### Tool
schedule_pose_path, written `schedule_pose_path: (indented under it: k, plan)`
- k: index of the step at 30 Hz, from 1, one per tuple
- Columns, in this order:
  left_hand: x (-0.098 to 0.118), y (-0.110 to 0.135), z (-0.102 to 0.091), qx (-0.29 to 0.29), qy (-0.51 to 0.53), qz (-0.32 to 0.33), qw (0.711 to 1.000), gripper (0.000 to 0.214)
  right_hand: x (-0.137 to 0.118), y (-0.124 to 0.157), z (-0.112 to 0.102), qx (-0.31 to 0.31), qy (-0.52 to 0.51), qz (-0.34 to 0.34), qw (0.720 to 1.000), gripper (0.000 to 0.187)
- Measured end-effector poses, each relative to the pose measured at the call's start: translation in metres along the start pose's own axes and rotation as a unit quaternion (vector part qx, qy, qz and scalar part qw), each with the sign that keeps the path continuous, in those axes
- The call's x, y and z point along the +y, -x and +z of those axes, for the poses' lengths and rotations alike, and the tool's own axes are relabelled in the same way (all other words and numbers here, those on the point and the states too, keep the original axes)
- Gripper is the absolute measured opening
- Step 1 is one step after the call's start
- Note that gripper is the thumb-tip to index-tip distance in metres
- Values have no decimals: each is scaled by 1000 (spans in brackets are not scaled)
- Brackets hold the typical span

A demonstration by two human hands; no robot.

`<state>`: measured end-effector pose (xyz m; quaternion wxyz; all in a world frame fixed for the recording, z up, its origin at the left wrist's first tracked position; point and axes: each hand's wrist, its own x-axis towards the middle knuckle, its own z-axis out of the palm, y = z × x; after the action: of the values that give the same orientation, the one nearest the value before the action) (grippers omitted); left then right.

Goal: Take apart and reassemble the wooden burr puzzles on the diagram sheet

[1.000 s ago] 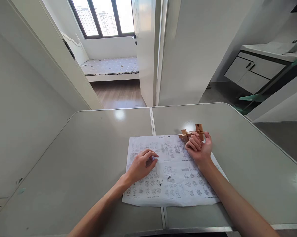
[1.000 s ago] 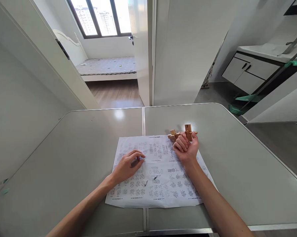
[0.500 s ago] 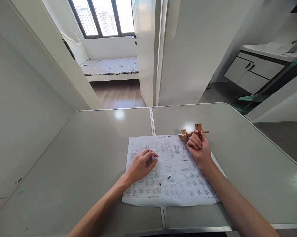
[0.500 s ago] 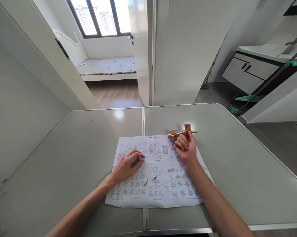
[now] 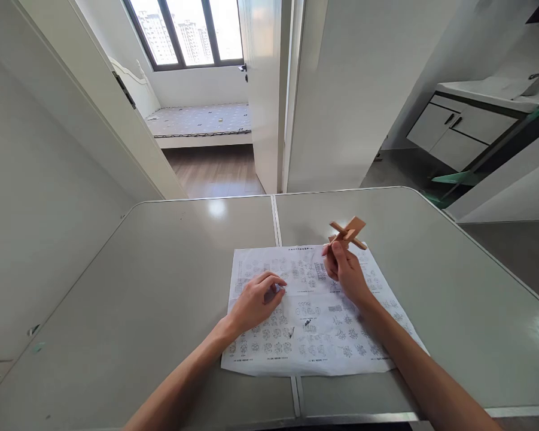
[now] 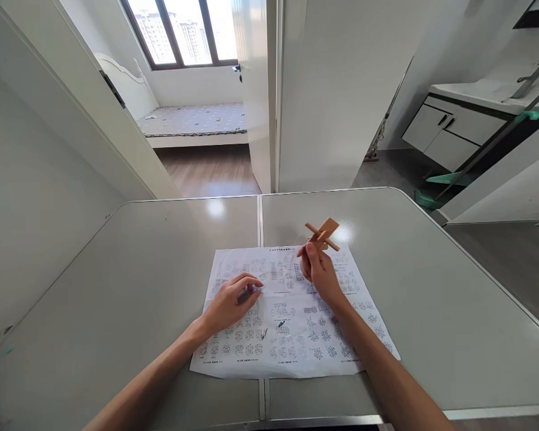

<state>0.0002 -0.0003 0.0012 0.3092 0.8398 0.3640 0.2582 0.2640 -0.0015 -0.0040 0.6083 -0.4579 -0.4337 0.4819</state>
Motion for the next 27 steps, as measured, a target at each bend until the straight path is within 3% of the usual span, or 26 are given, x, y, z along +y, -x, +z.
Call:
schedule_pose_path:
  k: [5,9,12,19,27]
  plan:
    - [1,-1,-1,2,-3,-1,1000,14,9,10,6,-104,187,-2,977,50]
    - [3,-1,-2,-3,-3,-12,1000,17,14,15,11,-165,296,-98,936,48]
    - [3,0,-2,6,4,-33,999,27,14,17,15,-194,326,-158,912,43]
    - [-5,5,2,38,0,-49,998,74,15,19,13,-249,389,-184,868,37]
    - [-1,5,-2,39,45,-10,998,91,11,22,16,-289,413,-197,841,35]
